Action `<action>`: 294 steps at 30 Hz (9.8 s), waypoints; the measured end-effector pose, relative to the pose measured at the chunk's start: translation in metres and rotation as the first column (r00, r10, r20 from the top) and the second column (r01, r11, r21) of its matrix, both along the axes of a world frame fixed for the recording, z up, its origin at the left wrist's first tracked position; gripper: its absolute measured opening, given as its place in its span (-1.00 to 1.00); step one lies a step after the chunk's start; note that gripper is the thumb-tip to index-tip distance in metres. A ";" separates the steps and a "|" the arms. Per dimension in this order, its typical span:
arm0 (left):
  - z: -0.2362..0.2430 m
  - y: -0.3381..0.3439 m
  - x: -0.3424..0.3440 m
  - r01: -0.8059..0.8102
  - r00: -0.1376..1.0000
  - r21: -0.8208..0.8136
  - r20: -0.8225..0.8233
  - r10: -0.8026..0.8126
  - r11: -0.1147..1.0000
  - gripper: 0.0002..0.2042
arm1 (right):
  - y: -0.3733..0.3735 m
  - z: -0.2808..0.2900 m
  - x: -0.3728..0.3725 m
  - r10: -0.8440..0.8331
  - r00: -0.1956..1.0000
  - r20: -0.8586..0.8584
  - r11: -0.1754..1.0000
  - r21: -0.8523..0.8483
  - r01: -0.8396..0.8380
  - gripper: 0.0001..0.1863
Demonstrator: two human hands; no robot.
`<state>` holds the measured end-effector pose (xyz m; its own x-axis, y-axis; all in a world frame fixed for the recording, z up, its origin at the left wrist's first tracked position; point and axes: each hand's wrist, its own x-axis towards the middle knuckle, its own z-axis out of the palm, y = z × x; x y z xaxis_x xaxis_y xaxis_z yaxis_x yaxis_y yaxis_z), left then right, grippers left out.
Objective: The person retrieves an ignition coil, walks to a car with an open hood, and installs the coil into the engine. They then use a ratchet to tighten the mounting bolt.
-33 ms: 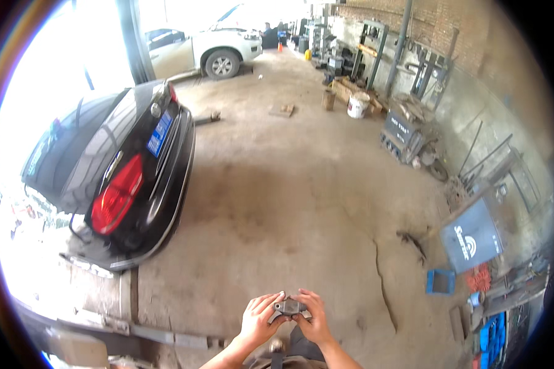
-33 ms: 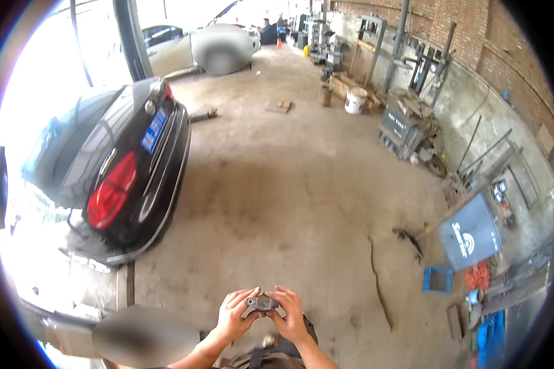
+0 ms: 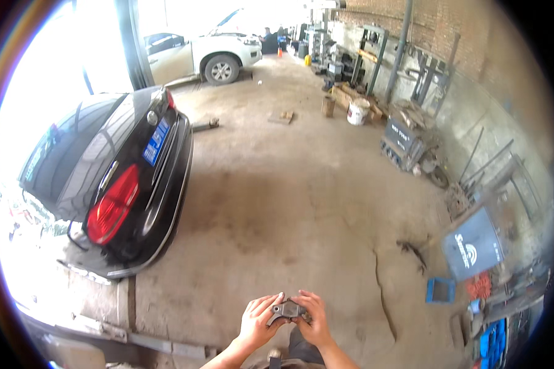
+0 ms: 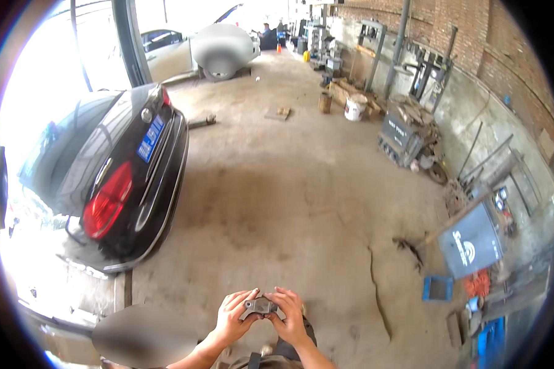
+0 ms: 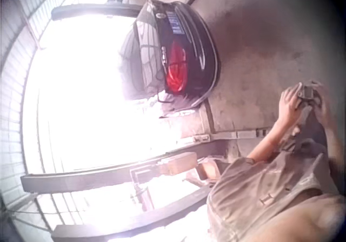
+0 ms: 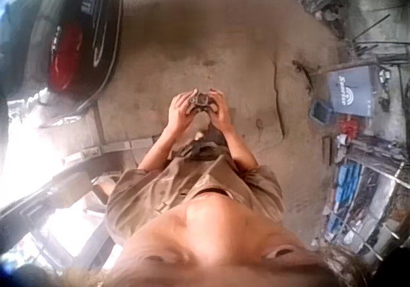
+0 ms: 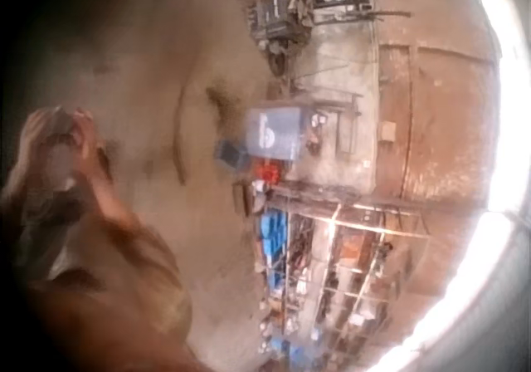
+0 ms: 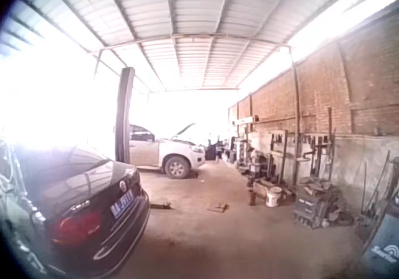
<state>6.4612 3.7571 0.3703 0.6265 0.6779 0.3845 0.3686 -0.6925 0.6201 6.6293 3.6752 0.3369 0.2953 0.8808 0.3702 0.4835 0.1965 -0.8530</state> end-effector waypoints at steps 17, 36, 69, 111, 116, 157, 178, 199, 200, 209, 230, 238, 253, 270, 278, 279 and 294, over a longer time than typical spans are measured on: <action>0.053 0.801 0.518 -0.001 0.994 0.058 0.106 -0.005 0.998 -0.26 | 0.815 0.060 0.510 0.083 0.970 0.229 0.987 0.112 -0.111 -0.40; 0.019 1.686 0.986 0.110 0.992 -0.084 -0.058 -0.115 0.990 -0.18 | 1.690 0.017 0.979 0.072 0.982 0.174 0.997 0.010 -0.075 -0.47; 0.009 3.279 1.705 0.324 0.698 -0.557 0.687 0.205 0.765 -0.61 | 3.317 0.047 1.682 0.111 0.954 -0.277 0.960 0.277 -0.032 -0.48; -0.051 5.491 2.259 -0.070 0.656 -0.844 0.363 0.662 0.532 -0.61 | 5.544 -0.013 2.214 -0.110 0.642 -0.759 0.957 -0.255 -0.137 -0.62; -0.070 5.766 2.295 -0.110 0.685 -0.818 0.349 0.639 0.564 -0.58 | 5.818 -0.038 2.250 -0.091 0.650 -0.755 0.974 -0.205 -0.101 -0.60; -0.140 6.827 2.385 -0.141 0.814 -0.870 0.170 0.555 0.473 -0.71 | 6.861 -0.127 2.350 -0.275 0.636 -0.721 0.920 -0.389 -0.042 -0.67; -0.147 6.852 2.370 -0.128 0.809 -0.889 0.164 0.565 0.440 -0.70 | 6.881 -0.127 2.327 -0.336 0.546 -0.767 0.900 -0.432 -0.054 -0.69; -0.166 6.863 2.375 -0.148 0.844 -0.919 0.075 0.531 0.365 -0.66 | 6.883 -0.137 2.336 -0.371 0.272 -0.888 0.911 -0.405 -0.079 -0.68; -0.162 6.868 2.379 -0.149 0.835 -0.928 0.067 0.547 0.341 -0.64 | 6.884 -0.140 2.343 -0.388 0.284 -0.877 0.895 -0.432 -0.109 -0.56; -0.224 6.873 2.272 -0.033 0.626 -0.999 -0.006 0.780 0.019 -0.60 | 6.784 -0.234 2.409 -0.570 0.359 -0.739 0.760 -0.640 -0.111 -0.58; -0.313 6.641 2.225 -0.720 0.679 -0.617 -0.722 0.135 0.318 -0.53 | 6.416 -0.382 2.472 -0.188 0.974 -0.127 0.122 -0.987 -0.105 -0.62; -0.300 6.582 2.210 -0.818 0.574 -0.549 -0.763 0.298 0.170 -0.50 | 6.531 -0.323 2.488 -0.538 0.770 -0.343 0.365 -0.918 -0.154 -0.55; -0.294 6.558 2.217 -0.803 0.587 -0.568 -0.698 0.411 0.182 -0.60 | 6.528 -0.332 2.505 -0.148 0.965 -0.219 0.282 -0.944 -0.171 -0.59; -0.282 6.405 2.186 -0.848 0.475 -0.529 -0.765 0.436 -0.005 -0.45 | 6.511 -0.342 2.512 -0.269 0.834 -0.481 0.220 -0.874 -0.433 -0.63; -0.327 6.358 2.188 -0.886 0.365 -0.464 -0.710 0.602 -0.011 -0.53 | 6.485 -0.356 2.546 0.251 0.956 -0.155 0.055 -0.983 -0.173 -0.63; -0.325 6.349 2.186 -0.862 0.389 -0.506 -0.711 0.586 -0.041 -0.54 | 6.486 -0.337 2.536 0.321 0.940 -0.115 0.024 -0.991 -0.129 -0.60; -0.340 6.260 2.217 -0.715 0.485 -0.683 -0.637 0.599 -0.148 -0.49 | 6.346 -0.298 2.514 0.025 1.000 -0.002 0.499 -0.866 -0.014 -0.79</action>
